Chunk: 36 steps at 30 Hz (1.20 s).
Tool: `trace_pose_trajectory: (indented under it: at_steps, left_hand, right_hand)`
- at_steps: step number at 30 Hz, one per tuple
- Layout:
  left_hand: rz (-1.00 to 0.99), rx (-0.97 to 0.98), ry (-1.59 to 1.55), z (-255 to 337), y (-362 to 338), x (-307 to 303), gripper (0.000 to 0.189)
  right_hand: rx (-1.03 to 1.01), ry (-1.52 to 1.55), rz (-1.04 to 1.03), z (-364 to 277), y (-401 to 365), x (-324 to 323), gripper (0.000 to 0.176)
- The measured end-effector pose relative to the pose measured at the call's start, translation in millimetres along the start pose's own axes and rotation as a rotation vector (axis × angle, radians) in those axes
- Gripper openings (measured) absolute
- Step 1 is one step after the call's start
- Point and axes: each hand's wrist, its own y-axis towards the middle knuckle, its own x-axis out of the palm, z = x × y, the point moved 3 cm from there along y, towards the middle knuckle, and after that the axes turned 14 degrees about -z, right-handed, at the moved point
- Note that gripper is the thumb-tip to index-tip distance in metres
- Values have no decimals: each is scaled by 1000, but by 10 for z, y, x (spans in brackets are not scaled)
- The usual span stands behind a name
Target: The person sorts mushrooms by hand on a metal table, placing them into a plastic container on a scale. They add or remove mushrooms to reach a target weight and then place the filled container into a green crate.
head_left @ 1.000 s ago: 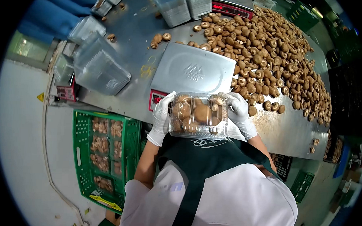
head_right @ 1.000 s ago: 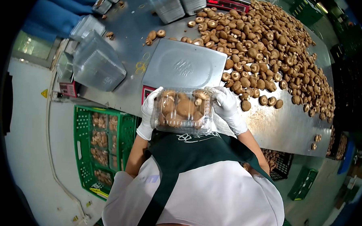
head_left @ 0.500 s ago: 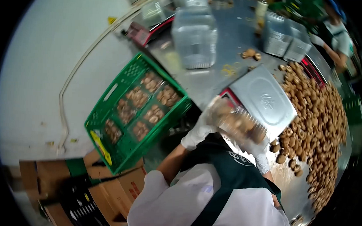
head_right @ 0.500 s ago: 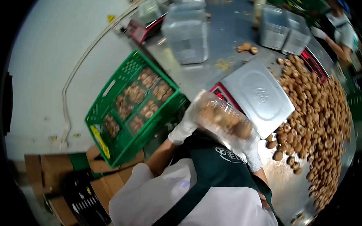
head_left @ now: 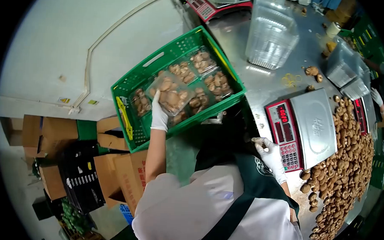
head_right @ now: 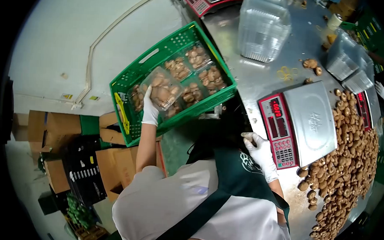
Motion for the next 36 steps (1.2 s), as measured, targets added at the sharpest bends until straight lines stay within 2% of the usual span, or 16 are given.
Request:
trace_pose_trajectory:
  at_steps: [2,3,7,9,11,14,16,20,23,26,27,29,31,33,35,36]
  left_hand:
    - [132,82,16,147,55,-731,54]
    - [145,89,21,192,-14,-688,54]
    - [198,37,-143,-47,-156,129,55]
    - [-89,-15,-148,-282,-74,394,57]
    - [-148,-32,-194,-490,-31,910,58]
    - [-164,-137,-206,-875,120,1266,56]
    - [-250,-81,-134,-1129,205,1501,54]
    - [-364,-178,-166,-1649,217,1934,50]
    - [-475,-220,-150,-1959,215,2275,49]
    - [-512,-294,-129,-2350,239,2478,48]
    - [-540,-282,-91,-2461,232,2570,49]
    - [-584,-483,-75,-2686,117,2717,50]
    - [-554,-647,193,-2767,-85,2858,46]
    - [-711,-764,374,-2905,-170,2819,42]
    - [-930,-980,606,-2899,-135,2831,38]
    - [-1049,-949,729,-2889,-44,2814,36]
  right_hand:
    - [34,17,-11,91,36,61,17]
    - [36,20,-18,102,64,93,16]
    - [79,80,-123,-95,244,217,18]
    - [-58,91,-154,-190,380,278,18]
    - [-125,140,-128,-231,531,349,21]
    - [-47,262,-107,-298,705,359,26]
    - [-76,375,22,-416,718,300,27]
    - [35,527,199,-364,561,49,17]
    - [116,584,290,-288,321,-189,18]
    - [-66,741,514,-33,112,-389,13]
    - [-33,821,579,-22,17,-465,11]
    - [-47,724,705,119,-196,-656,11]
    - [1,641,815,185,-480,-890,12]
    - [33,659,915,259,-772,-1124,12]
    - [126,628,816,356,-1025,-1350,11]
    - [160,609,775,489,-1124,-1410,11]
